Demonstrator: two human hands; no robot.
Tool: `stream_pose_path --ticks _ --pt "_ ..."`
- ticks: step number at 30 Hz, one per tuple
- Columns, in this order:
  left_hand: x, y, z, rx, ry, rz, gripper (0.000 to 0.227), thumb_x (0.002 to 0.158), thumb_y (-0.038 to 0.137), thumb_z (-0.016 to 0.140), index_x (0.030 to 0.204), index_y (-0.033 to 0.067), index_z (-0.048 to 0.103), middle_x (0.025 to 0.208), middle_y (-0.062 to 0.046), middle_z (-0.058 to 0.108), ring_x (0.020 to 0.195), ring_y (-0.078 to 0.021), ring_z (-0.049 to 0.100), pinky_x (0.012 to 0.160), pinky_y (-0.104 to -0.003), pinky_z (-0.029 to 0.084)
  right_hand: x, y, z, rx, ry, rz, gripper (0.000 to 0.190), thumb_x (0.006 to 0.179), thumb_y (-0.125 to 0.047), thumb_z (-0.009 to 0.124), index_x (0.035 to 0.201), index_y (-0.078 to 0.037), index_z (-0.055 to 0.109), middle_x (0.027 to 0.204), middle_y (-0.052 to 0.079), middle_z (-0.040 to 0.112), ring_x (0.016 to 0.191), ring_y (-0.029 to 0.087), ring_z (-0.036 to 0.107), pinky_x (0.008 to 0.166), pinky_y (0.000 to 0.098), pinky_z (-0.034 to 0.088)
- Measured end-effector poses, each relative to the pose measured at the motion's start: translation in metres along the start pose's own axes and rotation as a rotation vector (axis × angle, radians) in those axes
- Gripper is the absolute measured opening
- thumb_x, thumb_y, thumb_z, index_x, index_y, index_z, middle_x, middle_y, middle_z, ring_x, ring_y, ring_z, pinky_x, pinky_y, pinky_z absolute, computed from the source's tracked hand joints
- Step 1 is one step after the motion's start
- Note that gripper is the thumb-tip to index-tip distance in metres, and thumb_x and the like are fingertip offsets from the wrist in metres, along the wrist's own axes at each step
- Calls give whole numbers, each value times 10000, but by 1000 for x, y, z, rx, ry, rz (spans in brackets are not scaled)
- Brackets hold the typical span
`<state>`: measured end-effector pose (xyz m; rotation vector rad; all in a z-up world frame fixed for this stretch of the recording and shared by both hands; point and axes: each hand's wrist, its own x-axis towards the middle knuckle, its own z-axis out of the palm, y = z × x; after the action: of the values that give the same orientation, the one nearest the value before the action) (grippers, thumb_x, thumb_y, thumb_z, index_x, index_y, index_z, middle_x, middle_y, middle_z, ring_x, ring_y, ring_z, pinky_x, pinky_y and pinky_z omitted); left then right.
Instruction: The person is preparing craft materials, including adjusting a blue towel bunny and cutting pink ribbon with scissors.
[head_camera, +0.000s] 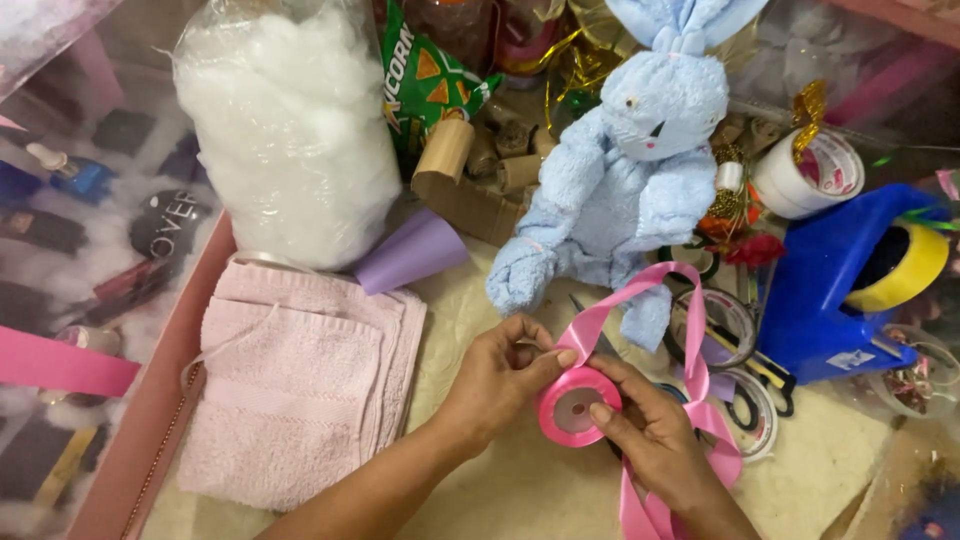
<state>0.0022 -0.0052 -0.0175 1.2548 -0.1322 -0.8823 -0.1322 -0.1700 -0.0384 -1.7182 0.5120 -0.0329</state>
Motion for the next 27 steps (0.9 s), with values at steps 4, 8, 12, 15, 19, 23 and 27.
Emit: stream_pose_path --ticks 4,8,12,15,19,23,27 --pt "0 0 0 144 15 84 190 888 241 816 871 98 691 651 16 648 551 -39 506 484 -216 383 0 -9 2 -5 -21 7 551 870 -163 698 1410 -74 627 1346 76 736 1243 163 676 1058 308 534" --pt "2 0 -1 56 48 -19 234 879 228 821 875 109 619 596 -4 633 495 -60 509 455 -225 370 0 -8 1 -6 -26 10 544 878 -155 685 1411 -69 617 1380 74 708 1284 165 643 1090 310 509" --pt "3 -3 -2 13 -2 43 201 856 206 820 842 82 662 719 -36 706 600 -79 620 533 -206 491 -1 1 -1 -64 -9 -6 541 873 -174 698 1398 -68 622 1335 65 709 1229 160 655 1067 310 515" --pt "7 -7 -5 8 -15 36 197 849 207 821 836 83 670 723 -27 705 612 -62 618 536 -194 489 -1 -6 2 -42 -69 -82 505 916 -155 666 1406 -53 597 1307 71 690 1223 168 638 1064 312 510" --pt "11 -25 -11 -36 58 29 377 812 167 870 1012 28 582 697 -89 669 587 -110 613 485 -190 481 3 -7 5 -111 -36 -306 441 906 -116 701 1340 -40 685 881 124 752 808 91 642 793 329 570" --pt "12 -22 -9 53 32 77 309 842 170 850 950 29 597 660 -79 655 568 -107 604 466 -180 473 4 -1 4 -81 -60 -316 418 892 -96 712 1301 -9 701 1079 152 772 994 165 688 889 416 568" --pt "7 -11 -2 203 42 155 215 843 202 846 880 37 712 688 -107 718 611 -108 645 529 -226 550 3 -2 2 -34 -88 -319 411 904 -86 692 1305 6 695 1098 158 765 1026 188 692 905 430 569"
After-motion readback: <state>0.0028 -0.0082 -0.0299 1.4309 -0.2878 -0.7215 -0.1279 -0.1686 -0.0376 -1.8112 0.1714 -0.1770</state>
